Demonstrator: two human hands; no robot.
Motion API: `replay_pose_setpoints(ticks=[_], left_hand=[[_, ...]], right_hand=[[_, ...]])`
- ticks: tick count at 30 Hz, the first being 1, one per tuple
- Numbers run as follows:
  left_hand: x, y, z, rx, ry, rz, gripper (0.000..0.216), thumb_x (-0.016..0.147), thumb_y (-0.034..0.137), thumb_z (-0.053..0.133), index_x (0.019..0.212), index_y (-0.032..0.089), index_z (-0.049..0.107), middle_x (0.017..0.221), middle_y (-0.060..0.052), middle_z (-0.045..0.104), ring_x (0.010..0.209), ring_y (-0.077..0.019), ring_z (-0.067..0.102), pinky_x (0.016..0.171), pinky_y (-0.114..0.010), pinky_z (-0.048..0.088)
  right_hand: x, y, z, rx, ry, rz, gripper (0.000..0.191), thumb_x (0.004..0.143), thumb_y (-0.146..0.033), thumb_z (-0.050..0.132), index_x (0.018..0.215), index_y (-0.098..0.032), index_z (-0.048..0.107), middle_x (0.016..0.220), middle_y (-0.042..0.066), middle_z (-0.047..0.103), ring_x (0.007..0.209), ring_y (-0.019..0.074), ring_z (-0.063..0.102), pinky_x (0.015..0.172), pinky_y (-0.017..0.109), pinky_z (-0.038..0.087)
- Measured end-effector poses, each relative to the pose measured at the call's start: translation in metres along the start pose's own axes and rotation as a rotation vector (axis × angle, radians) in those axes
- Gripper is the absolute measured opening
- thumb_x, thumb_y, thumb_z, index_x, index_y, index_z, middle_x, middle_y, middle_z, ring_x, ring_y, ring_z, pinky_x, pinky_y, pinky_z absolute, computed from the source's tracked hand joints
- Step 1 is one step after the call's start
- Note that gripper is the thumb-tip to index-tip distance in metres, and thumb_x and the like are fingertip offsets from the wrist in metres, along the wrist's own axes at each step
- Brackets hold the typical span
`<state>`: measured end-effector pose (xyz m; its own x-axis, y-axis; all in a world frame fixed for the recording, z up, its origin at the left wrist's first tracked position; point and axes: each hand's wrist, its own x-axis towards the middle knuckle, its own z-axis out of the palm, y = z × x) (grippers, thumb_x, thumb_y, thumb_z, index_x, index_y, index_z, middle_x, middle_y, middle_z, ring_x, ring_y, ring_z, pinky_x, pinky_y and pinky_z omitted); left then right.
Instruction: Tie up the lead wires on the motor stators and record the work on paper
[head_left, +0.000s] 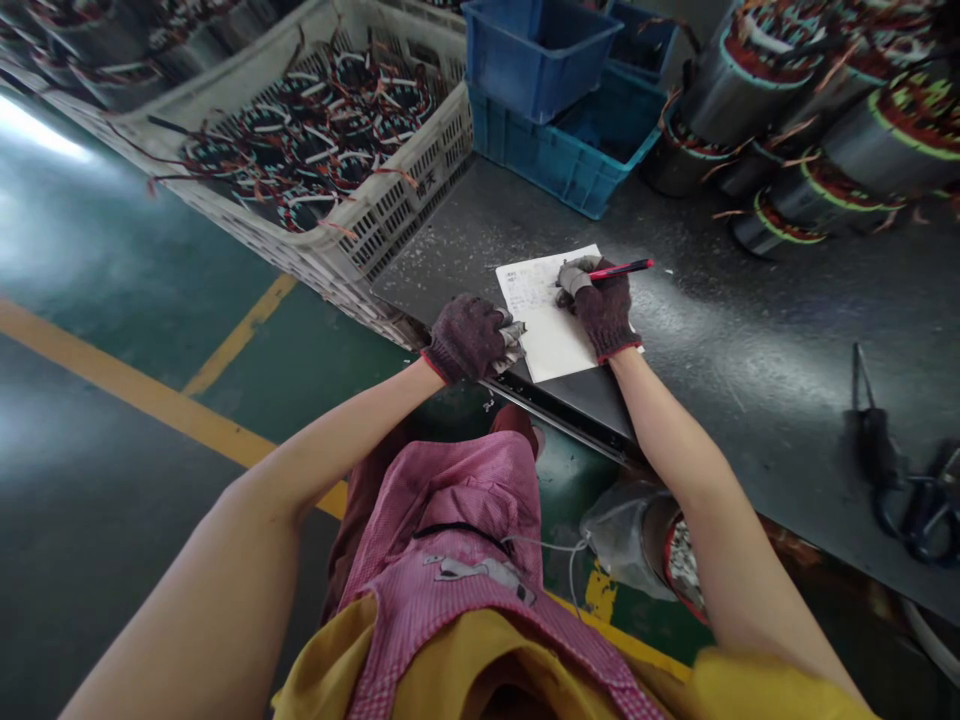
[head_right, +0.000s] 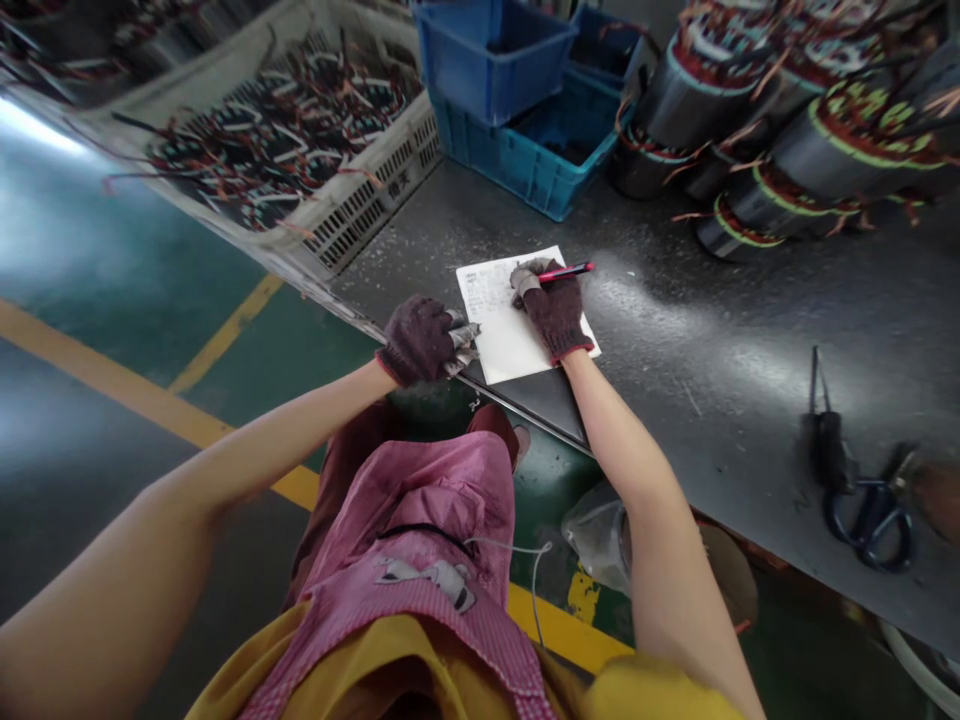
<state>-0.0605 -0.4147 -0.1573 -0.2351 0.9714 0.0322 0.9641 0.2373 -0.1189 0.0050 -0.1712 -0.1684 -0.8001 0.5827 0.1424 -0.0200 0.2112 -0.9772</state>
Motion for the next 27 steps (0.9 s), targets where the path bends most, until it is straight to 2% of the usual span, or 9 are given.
replay_pose_setpoints(ticks=[4, 7, 10, 13, 17, 20, 23, 27], left_hand=[[0.000, 0.001, -0.003, 0.005, -0.029, -0.024, 0.060, 0.115, 0.059, 0.045, 0.150, 0.026, 0.079, 0.119, -0.016, 0.084, 0.113, -0.0375, 0.074, 0.096, -0.049, 0.044], [0.000, 0.001, -0.002, 0.016, -0.037, -0.024, 0.057, 0.114, 0.060, 0.048, 0.145, 0.026, 0.082, 0.117, -0.015, 0.084, 0.112, -0.0372, 0.074, 0.097, -0.048, 0.043], [0.000, 0.001, -0.001, 0.032, 0.014, -0.005, 0.053, 0.114, 0.060, 0.050, 0.126, 0.025, 0.088, 0.109, -0.014, 0.084, 0.108, -0.0356, 0.073, 0.092, -0.047, 0.043], [0.000, 0.002, -0.003, 0.046, 0.025, -0.001, 0.055, 0.116, 0.059, 0.048, 0.108, 0.023, 0.090, 0.106, -0.014, 0.083, 0.104, -0.0340, 0.072, 0.089, -0.046, 0.041], [0.001, 0.003, -0.007, 0.046, -0.032, -0.015, 0.047, 0.117, 0.051, 0.051, 0.119, 0.024, 0.090, 0.108, -0.013, 0.083, 0.106, -0.0334, 0.073, 0.090, -0.045, 0.041], [0.000, 0.002, -0.006, 0.053, -0.017, -0.009, 0.041, 0.117, 0.043, 0.053, 0.119, 0.022, 0.089, 0.102, -0.012, 0.083, 0.103, -0.0324, 0.072, 0.087, -0.045, 0.042], [-0.002, 0.000, -0.003, 0.052, 0.010, 0.035, 0.039, 0.115, 0.046, 0.057, 0.116, 0.023, 0.088, 0.101, -0.013, 0.082, 0.105, -0.0330, 0.073, 0.087, -0.045, 0.043], [-0.005, -0.001, 0.000, 0.048, 0.005, 0.047, 0.039, 0.113, 0.048, 0.058, 0.122, 0.025, 0.088, 0.106, -0.013, 0.082, 0.111, -0.0343, 0.073, 0.094, -0.048, 0.044]], right_hand=[[-0.003, -0.004, 0.000, 0.014, 0.000, 0.005, 0.016, 0.093, -0.037, 0.078, 0.090, -0.024, 0.070, 0.068, -0.004, 0.067, 0.059, 0.0133, 0.066, 0.059, 0.027, 0.057], [-0.016, -0.008, 0.004, 0.070, -0.038, -0.007, 0.027, 0.095, -0.050, 0.081, 0.096, -0.025, 0.070, 0.077, -0.002, 0.072, 0.070, 0.0159, 0.073, 0.063, 0.029, 0.059], [-0.035, -0.012, 0.013, 0.126, -0.117, 0.014, 0.035, 0.096, -0.060, 0.077, 0.096, -0.026, 0.070, 0.077, -0.001, 0.072, 0.069, 0.0169, 0.072, 0.063, 0.031, 0.061], [-0.048, -0.015, 0.020, 0.132, -0.138, 0.040, 0.031, 0.096, -0.055, 0.076, 0.092, -0.025, 0.069, 0.071, -0.003, 0.069, 0.060, 0.0153, 0.068, 0.060, 0.031, 0.060], [-0.050, -0.017, 0.021, 0.127, -0.110, 0.009, 0.019, 0.091, -0.042, 0.077, 0.091, -0.024, 0.070, 0.077, -0.002, 0.073, 0.065, 0.0143, 0.071, 0.067, 0.031, 0.065], [-0.048, -0.016, 0.019, 0.079, -0.132, 0.012, 0.016, 0.091, -0.038, 0.076, 0.086, -0.024, 0.069, 0.072, -0.003, 0.070, 0.063, 0.0143, 0.068, 0.064, 0.030, 0.063], [-0.048, -0.015, 0.018, 0.062, -0.140, 0.018, 0.017, 0.091, -0.037, 0.074, 0.082, -0.025, 0.066, 0.067, -0.003, 0.065, 0.060, 0.0146, 0.064, 0.059, 0.030, 0.059], [-0.049, -0.017, 0.018, 0.032, -0.162, 0.015, 0.012, 0.088, -0.035, 0.073, 0.081, -0.025, 0.068, 0.069, -0.002, 0.067, 0.063, 0.0157, 0.065, 0.060, 0.031, 0.059]])
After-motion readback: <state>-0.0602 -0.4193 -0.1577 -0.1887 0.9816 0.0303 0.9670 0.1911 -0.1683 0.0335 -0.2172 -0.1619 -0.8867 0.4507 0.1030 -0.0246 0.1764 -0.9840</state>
